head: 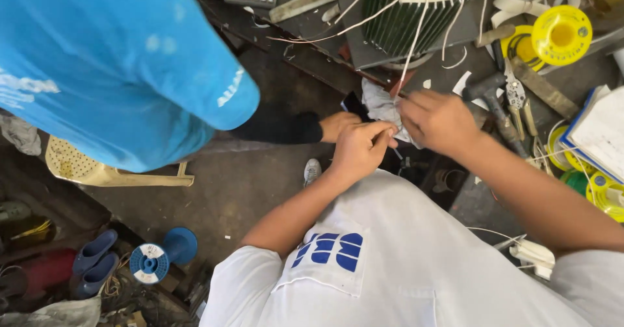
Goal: Tying and securing copper wire windings on an electric motor stator using string and hand tools.
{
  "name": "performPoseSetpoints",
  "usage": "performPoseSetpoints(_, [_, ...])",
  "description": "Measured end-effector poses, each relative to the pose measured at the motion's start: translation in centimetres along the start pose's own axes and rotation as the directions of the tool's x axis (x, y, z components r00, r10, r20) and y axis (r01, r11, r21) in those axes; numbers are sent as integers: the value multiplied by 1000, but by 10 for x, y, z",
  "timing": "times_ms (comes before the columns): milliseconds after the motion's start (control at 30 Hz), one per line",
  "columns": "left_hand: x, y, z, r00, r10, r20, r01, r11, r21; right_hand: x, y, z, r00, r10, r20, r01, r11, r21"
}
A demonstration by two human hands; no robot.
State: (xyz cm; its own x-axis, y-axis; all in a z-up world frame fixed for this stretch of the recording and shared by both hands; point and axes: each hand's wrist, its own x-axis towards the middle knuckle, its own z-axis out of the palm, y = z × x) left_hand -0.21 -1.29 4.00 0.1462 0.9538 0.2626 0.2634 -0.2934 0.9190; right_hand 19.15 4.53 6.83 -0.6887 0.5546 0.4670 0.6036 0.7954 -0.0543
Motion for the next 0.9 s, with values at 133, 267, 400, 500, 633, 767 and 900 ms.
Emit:
performPoseSetpoints(133, [-5,9,2,987,-155,46,160,974,-159,-11,-11,-1,1000,-11,3,11,999,-34])
performPoseSetpoints(267, [-3,2,18,961,-255,106,276,906,-323,-10,-17,-11,1000,-24,-16,22,996,-82])
performPoseSetpoints(400, [-8,-15,24,924,-342,174,382,857,-346,-18,-28,-7,997,-76,23,77,996,-53])
performPoseSetpoints(500, [-11,-22,21,917,-358,178,400,837,-375,-13,-31,-3,998,-58,16,58,998,-12])
performPoseSetpoints(633, [-13,-18,16,899,-387,205,438,800,-411,-13,-34,-3,999,-43,17,43,999,20])
performPoseSetpoints(767, [-17,-14,10,867,-415,276,499,729,-469,-13,-35,-8,999,-53,13,52,998,42])
performPoseSetpoints(900, [-25,-15,2,836,-400,375,544,690,-477,-13,-40,-15,995,-101,9,101,994,49])
